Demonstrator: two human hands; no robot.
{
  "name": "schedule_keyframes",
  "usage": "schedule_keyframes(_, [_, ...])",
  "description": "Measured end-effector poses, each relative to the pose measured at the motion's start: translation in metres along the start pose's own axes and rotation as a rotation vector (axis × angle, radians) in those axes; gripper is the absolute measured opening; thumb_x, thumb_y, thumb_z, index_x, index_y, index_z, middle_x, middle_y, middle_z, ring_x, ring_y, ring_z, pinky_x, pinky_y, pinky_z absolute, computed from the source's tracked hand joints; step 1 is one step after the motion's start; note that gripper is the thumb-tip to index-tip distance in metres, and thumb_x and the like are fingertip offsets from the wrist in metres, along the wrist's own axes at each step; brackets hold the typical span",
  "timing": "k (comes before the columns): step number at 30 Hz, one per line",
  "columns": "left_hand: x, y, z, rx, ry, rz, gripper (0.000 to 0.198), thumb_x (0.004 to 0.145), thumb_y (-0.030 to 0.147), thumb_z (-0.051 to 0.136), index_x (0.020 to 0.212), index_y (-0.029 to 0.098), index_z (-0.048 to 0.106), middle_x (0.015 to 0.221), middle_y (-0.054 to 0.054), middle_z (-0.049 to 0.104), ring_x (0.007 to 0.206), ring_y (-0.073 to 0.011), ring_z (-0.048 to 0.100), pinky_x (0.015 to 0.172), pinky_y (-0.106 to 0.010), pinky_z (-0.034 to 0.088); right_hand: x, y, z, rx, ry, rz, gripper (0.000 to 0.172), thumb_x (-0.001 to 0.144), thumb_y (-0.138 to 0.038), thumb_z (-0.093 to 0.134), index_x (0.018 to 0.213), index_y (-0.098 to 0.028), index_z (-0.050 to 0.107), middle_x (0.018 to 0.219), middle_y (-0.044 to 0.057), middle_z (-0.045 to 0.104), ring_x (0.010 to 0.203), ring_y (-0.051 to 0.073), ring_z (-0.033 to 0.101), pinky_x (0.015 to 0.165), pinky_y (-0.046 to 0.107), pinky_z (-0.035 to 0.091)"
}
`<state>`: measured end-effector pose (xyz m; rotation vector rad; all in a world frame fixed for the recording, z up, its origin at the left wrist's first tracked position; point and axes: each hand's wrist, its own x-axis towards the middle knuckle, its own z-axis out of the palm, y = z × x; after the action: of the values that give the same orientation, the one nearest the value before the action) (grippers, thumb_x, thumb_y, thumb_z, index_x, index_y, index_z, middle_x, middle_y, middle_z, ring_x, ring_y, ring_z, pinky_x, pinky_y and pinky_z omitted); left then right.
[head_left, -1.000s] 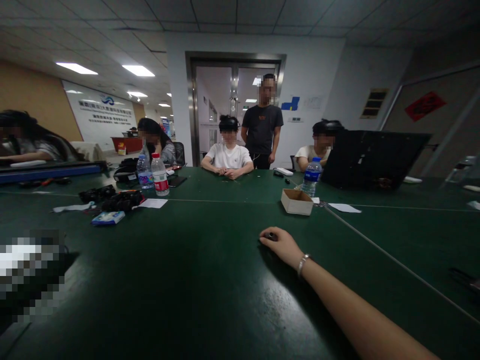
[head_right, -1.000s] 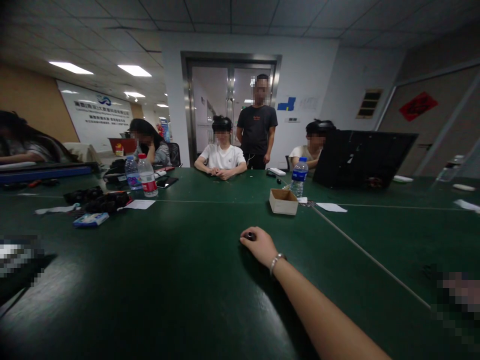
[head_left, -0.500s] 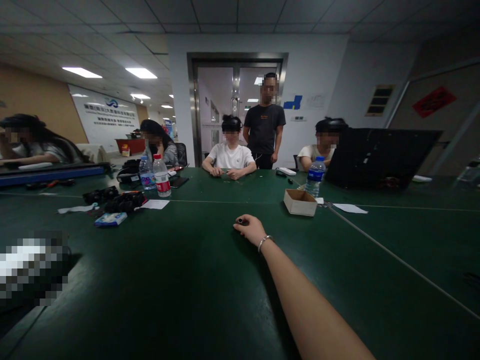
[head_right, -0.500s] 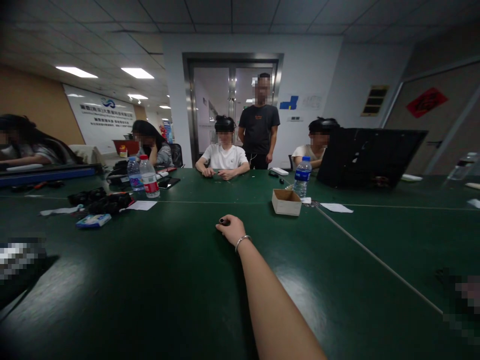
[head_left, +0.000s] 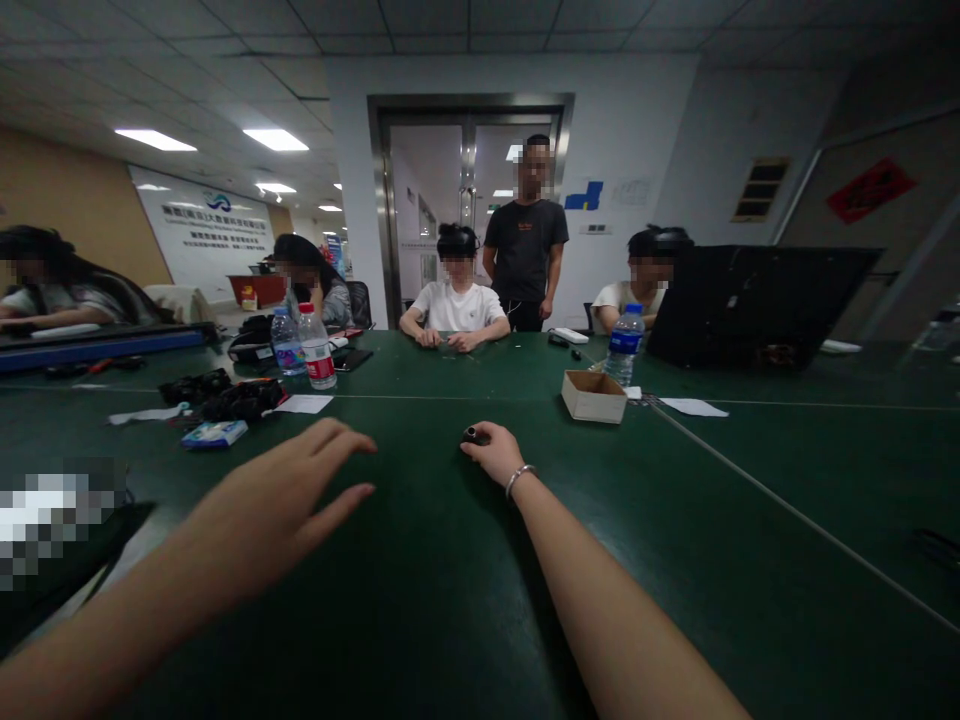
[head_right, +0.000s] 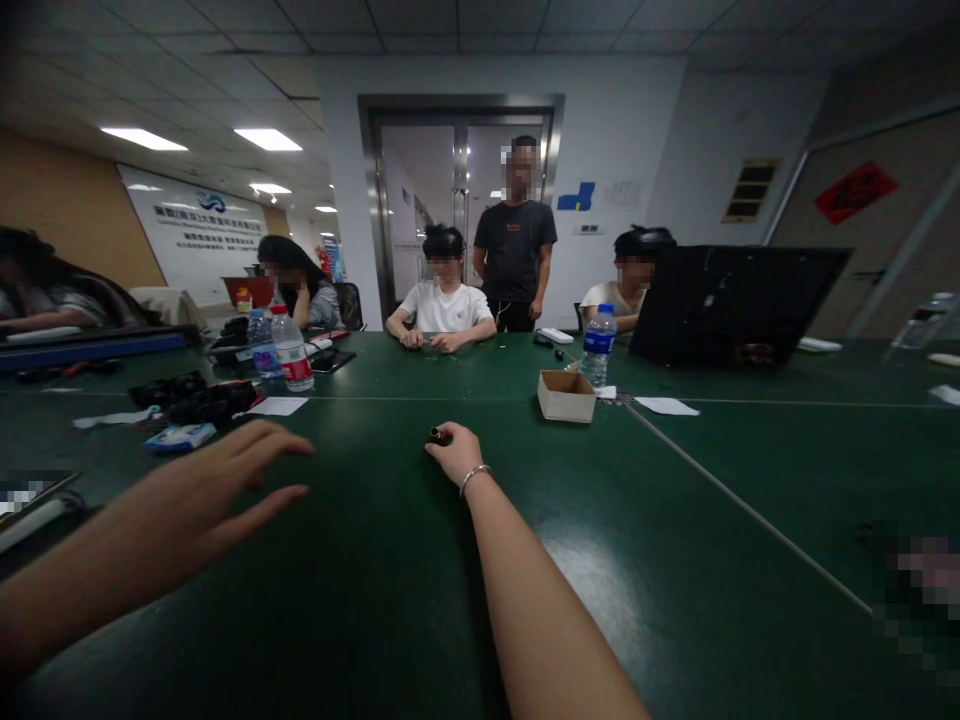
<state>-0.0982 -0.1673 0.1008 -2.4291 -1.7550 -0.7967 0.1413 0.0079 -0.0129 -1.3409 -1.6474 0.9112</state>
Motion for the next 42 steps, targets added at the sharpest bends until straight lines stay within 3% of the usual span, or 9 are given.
schedule_keyframes(2, [0.043, 0.019, 0.029, 0.004, -0.131, 0.135, 0.037, 0.078, 0.034, 0.057, 0.114, 0.029, 0.053, 0.112, -0.001, 0.054, 0.095, -0.0181, 0.055, 0.082, -0.029, 0.045, 0.000, 0.001, 0.001, 0.016, 0.007, -0.019, 0.022, 0.067, -0.017, 0.068, 0.088, -0.016, 0.063, 0.083, 0.001, 0.063, 0.060, 0.010, 0.056, 0.054, 0.020, 0.047])
schedule_keyframes(5, [0.096, 0.035, 0.088, -0.070, -0.086, 0.213, 0.043, 0.080, 0.020, 0.050, 0.122, 0.025, 0.047, 0.121, -0.007, 0.047, 0.107, -0.0213, 0.050, 0.089, -0.031, 0.042, 0.002, 0.003, 0.001, 0.005, 0.016, -0.063, 0.020, 0.067, -0.017, 0.067, 0.086, -0.016, 0.063, 0.078, 0.000, 0.062, 0.061, 0.011, 0.056, 0.054, 0.021, 0.046])
schedule_keyframes(8, [0.117, 0.034, 0.133, -0.165, -0.031, 0.258, 0.036, 0.083, 0.015, 0.042, 0.117, 0.025, 0.050, 0.118, -0.007, 0.048, 0.106, -0.0194, 0.050, 0.092, -0.032, 0.041, 0.003, 0.003, 0.000, -0.049, 0.037, -0.081, 0.020, 0.066, -0.012, 0.065, 0.086, -0.015, 0.064, 0.075, 0.001, 0.062, 0.061, 0.013, 0.056, 0.056, 0.022, 0.046])
schedule_keyframes(10, [0.118, 0.029, 0.146, -0.211, -0.008, 0.263, 0.029, 0.084, 0.015, 0.041, 0.108, 0.024, 0.055, 0.110, -0.006, 0.052, 0.101, -0.0188, 0.051, 0.090, -0.033, 0.042, 0.003, 0.002, -0.001, -0.084, 0.053, -0.112, 0.024, 0.065, -0.009, 0.064, 0.088, -0.015, 0.064, 0.075, 0.001, 0.063, 0.064, 0.014, 0.057, 0.058, 0.023, 0.045])
schedule_keyframes(18, [0.110, 0.013, 0.153, -0.439, 0.126, 0.085, 0.017, 0.084, 0.023, 0.046, 0.093, 0.022, 0.061, 0.097, -0.004, 0.058, 0.088, -0.0164, 0.055, 0.079, -0.029, 0.046, 0.004, -0.001, -0.002, -0.230, 0.110, -0.260, 0.019, 0.065, -0.019, 0.067, 0.084, -0.017, 0.066, 0.082, 0.002, 0.059, 0.069, 0.014, 0.054, 0.063, 0.025, 0.045])
schedule_keyframes(24, [0.115, -0.002, 0.177, -0.814, 0.107, -0.099, 0.018, 0.080, 0.030, 0.052, 0.091, 0.019, 0.060, 0.096, -0.005, 0.059, 0.084, -0.0158, 0.059, 0.071, -0.027, 0.051, 0.006, 0.005, -0.002, -0.075, 0.054, -0.135, 0.027, 0.065, -0.013, 0.066, 0.092, -0.016, 0.064, 0.088, 0.003, 0.060, 0.055, 0.008, 0.053, 0.048, 0.020, 0.044])
schedule_keyframes(28, [0.117, -0.010, 0.182, -0.991, 0.066, -0.206, 0.020, 0.077, 0.032, 0.056, 0.090, 0.016, 0.059, 0.092, -0.006, 0.062, 0.081, -0.0156, 0.061, 0.069, -0.028, 0.053, 0.006, 0.004, -0.003, -0.002, -0.001, -0.100, 0.032, 0.067, -0.007, 0.063, 0.098, -0.015, 0.063, 0.078, 0.001, 0.063, 0.050, 0.007, 0.053, 0.046, 0.018, 0.042])
schedule_keyframes(32, [0.120, -0.015, 0.183, -1.005, 0.048, -0.258, 0.021, 0.075, 0.031, 0.059, 0.089, 0.016, 0.059, 0.086, -0.006, 0.064, 0.079, -0.0158, 0.061, 0.068, -0.026, 0.052, 0.004, -0.001, -0.005, 0.073, -0.056, -0.077, 0.033, 0.069, -0.004, 0.059, 0.100, -0.013, 0.063, 0.066, -0.001, 0.061, 0.047, 0.007, 0.052, 0.046, 0.017, 0.043])
schedule_keyframes(42, [0.122, -0.022, 0.185, -0.949, 0.031, -0.271, 0.024, 0.074, 0.037, 0.060, 0.085, 0.015, 0.061, 0.080, -0.005, 0.063, 0.074, -0.0151, 0.060, 0.064, -0.025, 0.048, 0.004, -0.002, -0.012, 0.409, -0.042, 0.006, 0.028, 0.069, 0.000, 0.061, 0.094, -0.011, 0.063, 0.080, 0.002, 0.058, 0.054, 0.007, 0.059, 0.053, 0.018, 0.051])
